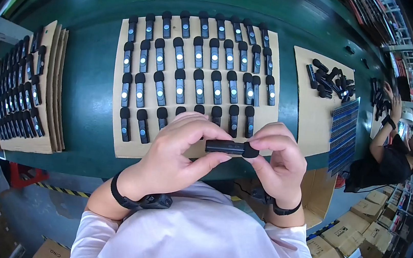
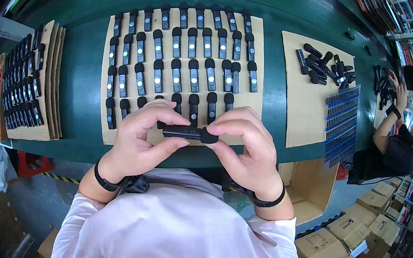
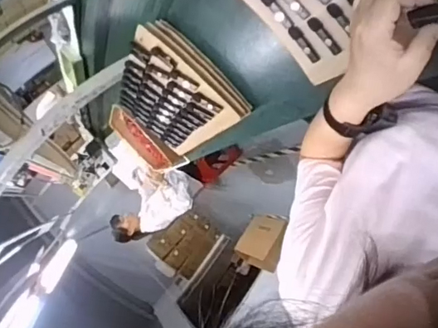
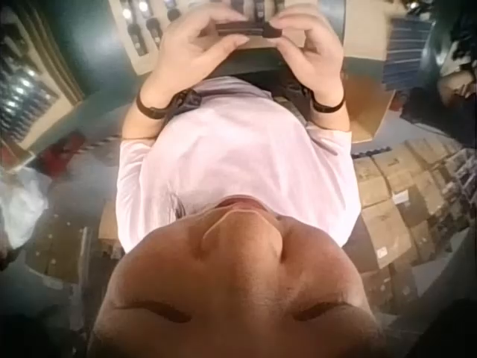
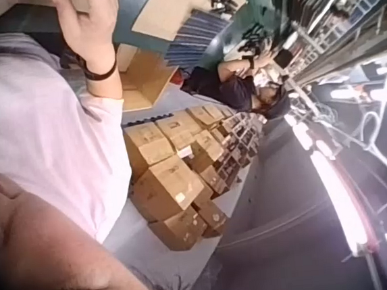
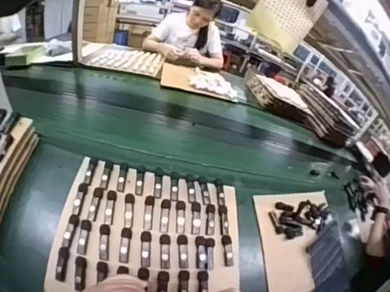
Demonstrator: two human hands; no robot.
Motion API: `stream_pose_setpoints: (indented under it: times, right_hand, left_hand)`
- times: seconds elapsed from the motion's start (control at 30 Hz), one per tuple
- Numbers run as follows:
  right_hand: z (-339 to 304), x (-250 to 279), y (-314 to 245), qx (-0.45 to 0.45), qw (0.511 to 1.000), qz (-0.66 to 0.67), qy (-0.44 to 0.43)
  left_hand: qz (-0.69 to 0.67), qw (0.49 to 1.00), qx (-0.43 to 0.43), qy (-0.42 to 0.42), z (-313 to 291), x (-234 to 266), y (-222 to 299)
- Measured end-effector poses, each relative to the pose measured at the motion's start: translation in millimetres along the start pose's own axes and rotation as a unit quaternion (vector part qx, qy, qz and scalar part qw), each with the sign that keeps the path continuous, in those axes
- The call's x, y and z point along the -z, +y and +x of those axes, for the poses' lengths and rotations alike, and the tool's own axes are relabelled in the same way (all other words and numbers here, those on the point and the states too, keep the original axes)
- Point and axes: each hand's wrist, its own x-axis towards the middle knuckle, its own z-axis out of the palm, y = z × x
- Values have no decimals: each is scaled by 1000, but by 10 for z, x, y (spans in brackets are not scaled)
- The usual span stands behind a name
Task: The person picks up a microphone from a cardboard sheet, turns it over to inspect it, and presses its buttons. They then place the microphone back onto the sheet and repeat these actions with other microphones before moving the sheet aside.
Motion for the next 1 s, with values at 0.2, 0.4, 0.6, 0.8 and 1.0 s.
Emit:
stream_pose_setpoints:
  times: [0.2,0.4,0.6,0.8,1.0]
  right_hand:
    - [-75,-174,29,-103,982,153,34]
    - [4,-358,-27,-123,961,242,57]
    - [51,-432,-26,-105,973,191,79]
    - [61,-431,-8,-100,974,188,72]
    - [47,-428,36,-141,947,285,47]
  left_hand:
    - [45,997,-44,46,27,-19,32]
    - [87,992,-67,58,24,-39,34]
    - [90,992,-69,63,20,-29,23]
    - [85,992,-68,66,19,-26,1]
    - [71,994,-57,66,5,-10,-7]
